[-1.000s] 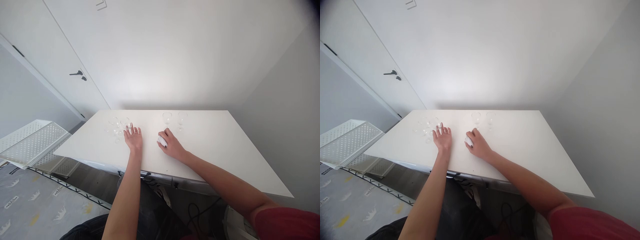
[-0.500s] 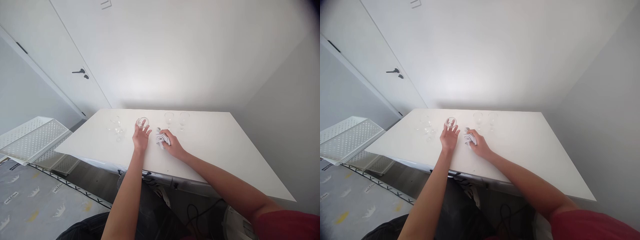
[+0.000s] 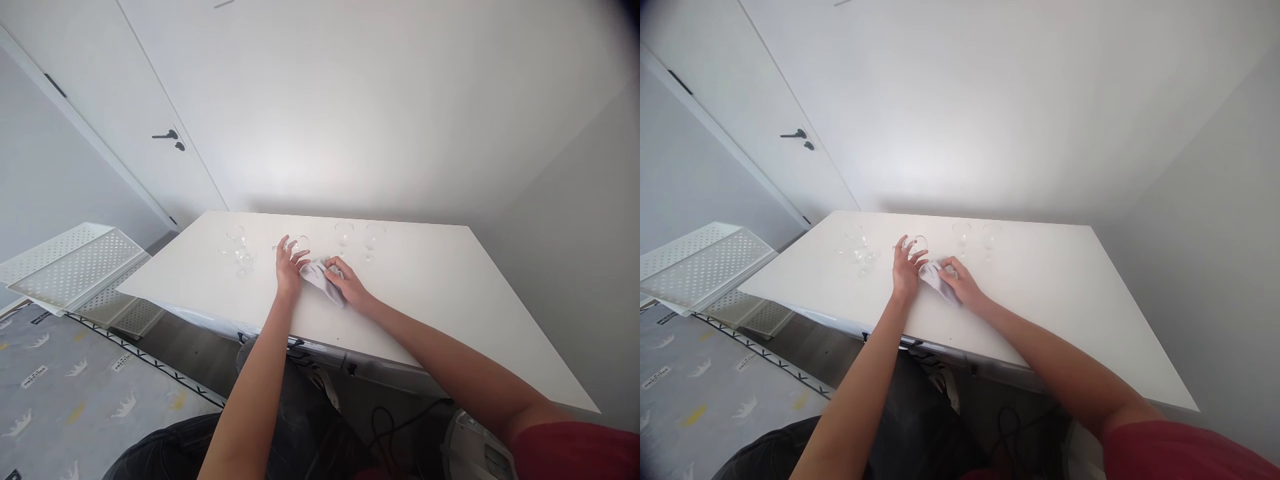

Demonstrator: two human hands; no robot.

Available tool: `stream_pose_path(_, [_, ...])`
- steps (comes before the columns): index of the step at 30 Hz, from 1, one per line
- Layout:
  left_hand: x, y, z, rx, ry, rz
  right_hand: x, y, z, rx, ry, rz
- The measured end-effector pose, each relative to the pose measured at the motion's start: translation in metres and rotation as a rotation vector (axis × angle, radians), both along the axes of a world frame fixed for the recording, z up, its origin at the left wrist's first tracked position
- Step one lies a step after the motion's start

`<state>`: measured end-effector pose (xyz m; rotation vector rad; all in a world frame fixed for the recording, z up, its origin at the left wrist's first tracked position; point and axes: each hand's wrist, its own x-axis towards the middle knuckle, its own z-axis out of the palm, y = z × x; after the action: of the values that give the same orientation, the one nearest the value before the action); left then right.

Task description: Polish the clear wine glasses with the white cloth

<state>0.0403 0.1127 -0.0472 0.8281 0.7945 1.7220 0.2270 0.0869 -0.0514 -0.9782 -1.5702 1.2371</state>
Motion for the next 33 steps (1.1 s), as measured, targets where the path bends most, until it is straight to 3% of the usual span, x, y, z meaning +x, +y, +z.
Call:
stream_pose_path(3, [0.001,-0.001,0.000,0.007,0.040,0.032,-0.002,0.002,0.000,0.124,-0.044,0.032])
stream_pose_path(8, [0.003,-0.006,0.000,0.023,0.106,0.105,-0.001,0.002,-0.002,0.107,-0.028,-0.005])
stream_pose_path(12, [0.003,-0.007,0.001,0.036,0.140,0.117,0.004,-0.007,0.005,0.316,-0.038,-0.199])
stream_pose_path(15, [0.002,-0.007,0.001,0.025,0.126,0.015,0.007,-0.014,0.007,0.464,-0.091,-0.353])
stream_pose_path(17, [0.002,-0.006,-0.001,0.019,0.133,-0.077,0.008,-0.016,0.007,0.504,-0.147,-0.309])
stream_pose_path(23, [0.006,-0.010,-0.002,0.044,0.262,-0.228,0.002,-0.016,0.007,0.596,-0.333,0.067])
stream_pose_path(28, [0.008,-0.016,0.003,0.149,0.298,-0.287,-0.001,-0.013,0.002,0.708,-0.595,0.092])
stream_pose_path(30, [0.009,-0.018,0.005,0.204,0.329,-0.374,0.001,-0.010,-0.002,0.670,-0.602,0.078])
stream_pose_path(33, [0.010,-0.019,0.005,0.233,0.338,-0.415,0.005,-0.006,-0.005,0.470,-0.455,0.115])
